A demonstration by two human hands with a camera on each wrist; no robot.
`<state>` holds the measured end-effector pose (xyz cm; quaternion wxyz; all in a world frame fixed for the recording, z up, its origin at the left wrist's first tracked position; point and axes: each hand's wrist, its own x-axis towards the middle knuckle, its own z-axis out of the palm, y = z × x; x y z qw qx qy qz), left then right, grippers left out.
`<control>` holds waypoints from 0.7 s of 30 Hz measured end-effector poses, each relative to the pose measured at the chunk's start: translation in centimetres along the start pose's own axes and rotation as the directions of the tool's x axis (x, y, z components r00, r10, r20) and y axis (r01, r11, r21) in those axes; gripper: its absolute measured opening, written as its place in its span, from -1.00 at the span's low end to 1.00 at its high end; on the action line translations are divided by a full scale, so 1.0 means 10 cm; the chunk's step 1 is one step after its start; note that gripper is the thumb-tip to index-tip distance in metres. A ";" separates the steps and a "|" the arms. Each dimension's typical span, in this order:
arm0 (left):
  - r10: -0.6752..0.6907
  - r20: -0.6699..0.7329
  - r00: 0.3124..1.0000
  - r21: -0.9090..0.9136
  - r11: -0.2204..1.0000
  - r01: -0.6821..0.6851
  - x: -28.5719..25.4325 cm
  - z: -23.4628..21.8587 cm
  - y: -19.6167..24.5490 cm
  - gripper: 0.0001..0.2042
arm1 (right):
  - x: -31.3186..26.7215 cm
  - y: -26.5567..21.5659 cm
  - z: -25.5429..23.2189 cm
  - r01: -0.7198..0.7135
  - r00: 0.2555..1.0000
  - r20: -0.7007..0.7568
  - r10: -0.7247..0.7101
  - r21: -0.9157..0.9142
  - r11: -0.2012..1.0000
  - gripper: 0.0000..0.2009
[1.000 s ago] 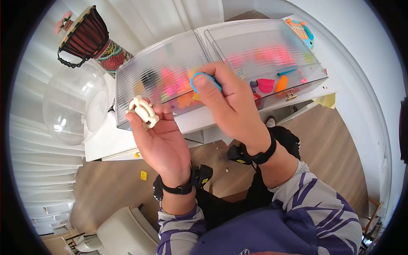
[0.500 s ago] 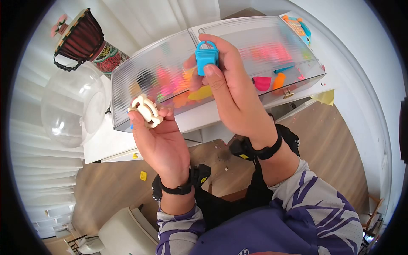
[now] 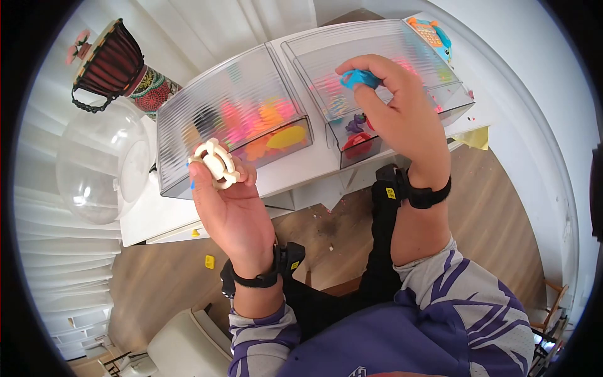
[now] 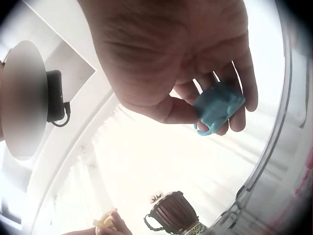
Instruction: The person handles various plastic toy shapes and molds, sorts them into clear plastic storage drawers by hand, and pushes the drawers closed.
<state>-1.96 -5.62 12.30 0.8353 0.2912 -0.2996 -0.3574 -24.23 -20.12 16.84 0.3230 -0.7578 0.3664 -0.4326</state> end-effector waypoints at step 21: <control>0.001 -0.043 0.999 0.226 0.974 0.009 -0.12 0.20 -0.07 -0.67 | -0.22 -0.34 0.78 0.097 0.954 0.236 -0.187 0.347 0.933 -0.55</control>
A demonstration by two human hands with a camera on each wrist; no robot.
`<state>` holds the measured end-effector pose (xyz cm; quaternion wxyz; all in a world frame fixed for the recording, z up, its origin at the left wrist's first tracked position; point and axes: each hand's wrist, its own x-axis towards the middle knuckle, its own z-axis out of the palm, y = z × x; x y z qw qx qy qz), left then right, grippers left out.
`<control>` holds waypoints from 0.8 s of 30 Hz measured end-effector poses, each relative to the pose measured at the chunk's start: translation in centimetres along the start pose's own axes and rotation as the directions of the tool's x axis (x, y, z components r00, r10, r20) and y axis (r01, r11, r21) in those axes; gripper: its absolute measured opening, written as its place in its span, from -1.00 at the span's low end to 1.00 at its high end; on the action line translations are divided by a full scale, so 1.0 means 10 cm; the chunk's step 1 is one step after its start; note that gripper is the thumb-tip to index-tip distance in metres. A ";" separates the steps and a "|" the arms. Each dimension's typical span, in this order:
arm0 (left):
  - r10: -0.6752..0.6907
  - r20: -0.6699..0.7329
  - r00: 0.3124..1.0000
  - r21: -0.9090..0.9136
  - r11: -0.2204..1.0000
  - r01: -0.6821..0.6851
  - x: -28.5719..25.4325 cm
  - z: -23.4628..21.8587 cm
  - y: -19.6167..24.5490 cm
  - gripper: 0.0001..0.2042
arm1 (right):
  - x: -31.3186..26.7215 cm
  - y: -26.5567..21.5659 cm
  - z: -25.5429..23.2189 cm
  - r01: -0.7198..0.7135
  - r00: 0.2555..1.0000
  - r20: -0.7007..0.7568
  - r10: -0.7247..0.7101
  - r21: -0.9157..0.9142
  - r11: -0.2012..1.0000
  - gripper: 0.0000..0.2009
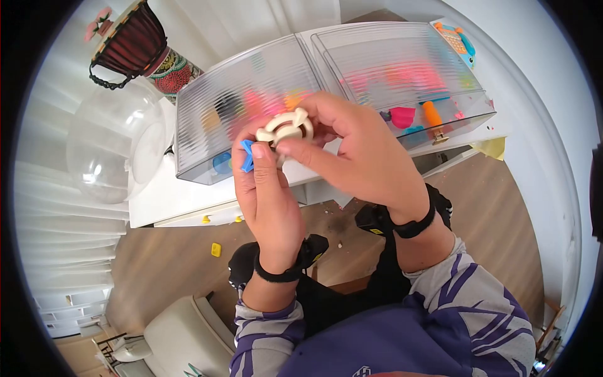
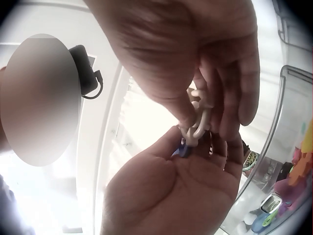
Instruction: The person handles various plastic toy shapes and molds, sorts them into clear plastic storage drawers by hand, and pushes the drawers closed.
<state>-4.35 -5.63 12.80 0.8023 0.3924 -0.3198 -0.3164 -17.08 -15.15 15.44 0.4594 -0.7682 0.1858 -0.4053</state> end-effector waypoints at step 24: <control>-0.059 0.045 0.997 -0.041 0.997 0.061 -0.01 -0.04 -0.04 -0.67 | 0.04 -0.08 -0.16 -0.154 0.979 -0.086 0.184 0.277 0.948 -0.81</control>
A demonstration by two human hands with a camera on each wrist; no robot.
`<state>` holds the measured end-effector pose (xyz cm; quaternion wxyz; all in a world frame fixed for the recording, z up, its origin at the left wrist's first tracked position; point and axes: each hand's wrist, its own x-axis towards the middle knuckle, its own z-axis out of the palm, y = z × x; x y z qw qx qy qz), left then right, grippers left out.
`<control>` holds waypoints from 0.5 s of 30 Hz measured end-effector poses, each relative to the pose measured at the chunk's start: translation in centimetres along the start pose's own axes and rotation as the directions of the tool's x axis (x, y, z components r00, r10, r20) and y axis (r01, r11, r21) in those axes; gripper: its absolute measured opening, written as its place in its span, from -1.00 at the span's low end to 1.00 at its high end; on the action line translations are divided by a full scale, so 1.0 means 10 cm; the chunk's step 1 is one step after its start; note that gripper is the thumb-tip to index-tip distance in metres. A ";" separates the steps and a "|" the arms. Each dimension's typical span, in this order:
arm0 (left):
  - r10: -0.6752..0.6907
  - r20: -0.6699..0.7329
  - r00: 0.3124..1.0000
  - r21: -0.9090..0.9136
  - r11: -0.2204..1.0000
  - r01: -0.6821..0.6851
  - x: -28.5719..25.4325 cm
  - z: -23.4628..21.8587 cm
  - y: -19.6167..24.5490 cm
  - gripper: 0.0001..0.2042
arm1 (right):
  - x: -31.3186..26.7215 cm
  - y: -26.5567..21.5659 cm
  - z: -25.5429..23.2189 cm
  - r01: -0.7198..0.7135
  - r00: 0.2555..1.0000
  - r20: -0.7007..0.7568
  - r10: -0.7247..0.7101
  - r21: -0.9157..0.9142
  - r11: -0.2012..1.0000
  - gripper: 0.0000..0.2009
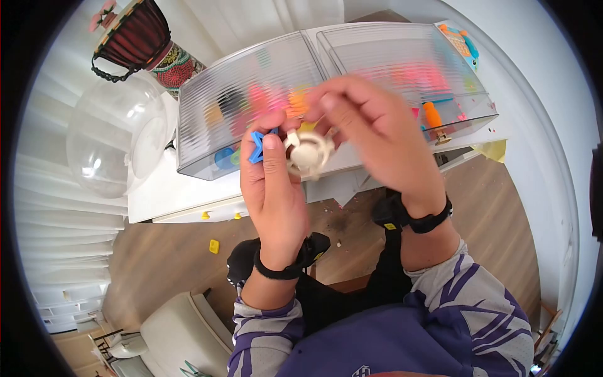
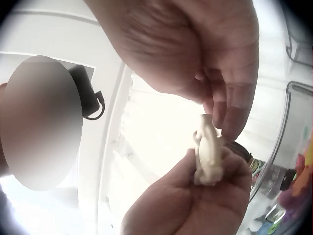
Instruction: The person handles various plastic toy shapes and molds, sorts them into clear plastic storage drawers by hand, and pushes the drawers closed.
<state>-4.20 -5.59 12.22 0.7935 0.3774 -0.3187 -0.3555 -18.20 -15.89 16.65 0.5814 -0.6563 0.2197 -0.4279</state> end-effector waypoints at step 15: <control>0.098 -0.056 0.994 0.022 0.995 -0.097 0.04 -0.07 -0.06 -0.67 | -0.04 0.03 -0.01 0.090 0.996 0.023 -0.087 -0.287 0.954 -0.78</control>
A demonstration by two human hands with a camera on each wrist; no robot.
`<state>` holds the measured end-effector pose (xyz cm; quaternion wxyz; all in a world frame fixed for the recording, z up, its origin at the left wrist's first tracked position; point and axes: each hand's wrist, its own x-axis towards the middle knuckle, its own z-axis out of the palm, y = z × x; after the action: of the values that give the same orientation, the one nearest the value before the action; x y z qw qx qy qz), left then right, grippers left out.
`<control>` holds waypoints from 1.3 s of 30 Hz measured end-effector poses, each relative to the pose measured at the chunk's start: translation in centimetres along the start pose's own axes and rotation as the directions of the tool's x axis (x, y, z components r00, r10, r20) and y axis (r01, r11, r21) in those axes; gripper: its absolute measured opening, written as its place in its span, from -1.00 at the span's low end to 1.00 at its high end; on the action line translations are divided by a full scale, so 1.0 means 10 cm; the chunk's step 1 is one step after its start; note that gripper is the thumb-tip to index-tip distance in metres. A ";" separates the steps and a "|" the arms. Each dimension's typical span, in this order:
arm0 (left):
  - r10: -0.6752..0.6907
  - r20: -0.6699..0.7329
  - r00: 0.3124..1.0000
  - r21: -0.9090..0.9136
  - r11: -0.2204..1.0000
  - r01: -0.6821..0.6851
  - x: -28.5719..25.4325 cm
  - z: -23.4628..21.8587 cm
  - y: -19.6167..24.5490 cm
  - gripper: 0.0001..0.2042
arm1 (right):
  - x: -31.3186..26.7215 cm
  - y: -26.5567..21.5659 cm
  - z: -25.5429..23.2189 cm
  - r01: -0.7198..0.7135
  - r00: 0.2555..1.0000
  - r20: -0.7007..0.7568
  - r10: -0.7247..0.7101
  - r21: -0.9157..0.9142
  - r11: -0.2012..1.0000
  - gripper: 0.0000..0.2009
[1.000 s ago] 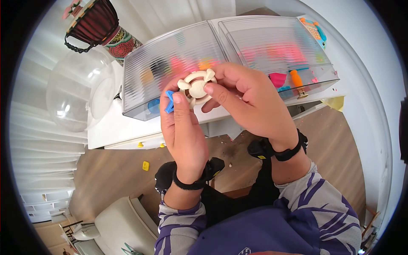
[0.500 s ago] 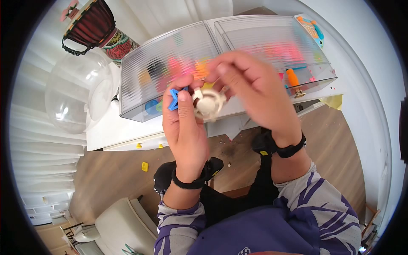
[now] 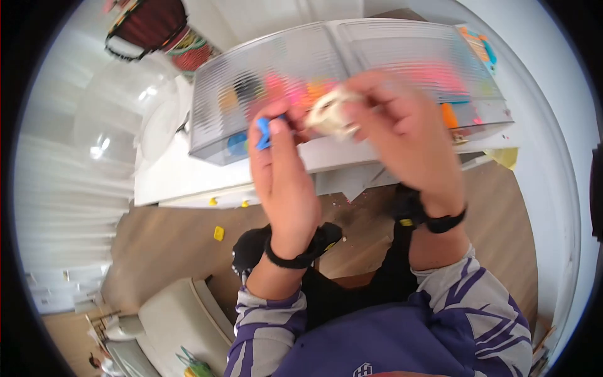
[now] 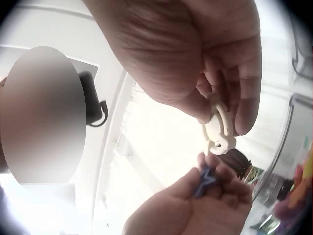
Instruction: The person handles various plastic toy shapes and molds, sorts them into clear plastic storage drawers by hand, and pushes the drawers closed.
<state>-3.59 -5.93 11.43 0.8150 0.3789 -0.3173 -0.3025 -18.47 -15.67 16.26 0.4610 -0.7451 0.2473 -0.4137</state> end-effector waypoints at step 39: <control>-0.181 0.274 0.945 0.160 0.977 0.141 -0.08 0.13 -0.02 -0.73 | -0.04 -0.08 -0.36 0.045 0.991 0.129 -0.036 -0.066 0.997 -0.84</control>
<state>-5.09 -5.97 11.74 0.7046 0.4112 -0.4204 -0.3971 -21.77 -16.76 17.61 0.4413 -0.7904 0.2162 -0.3657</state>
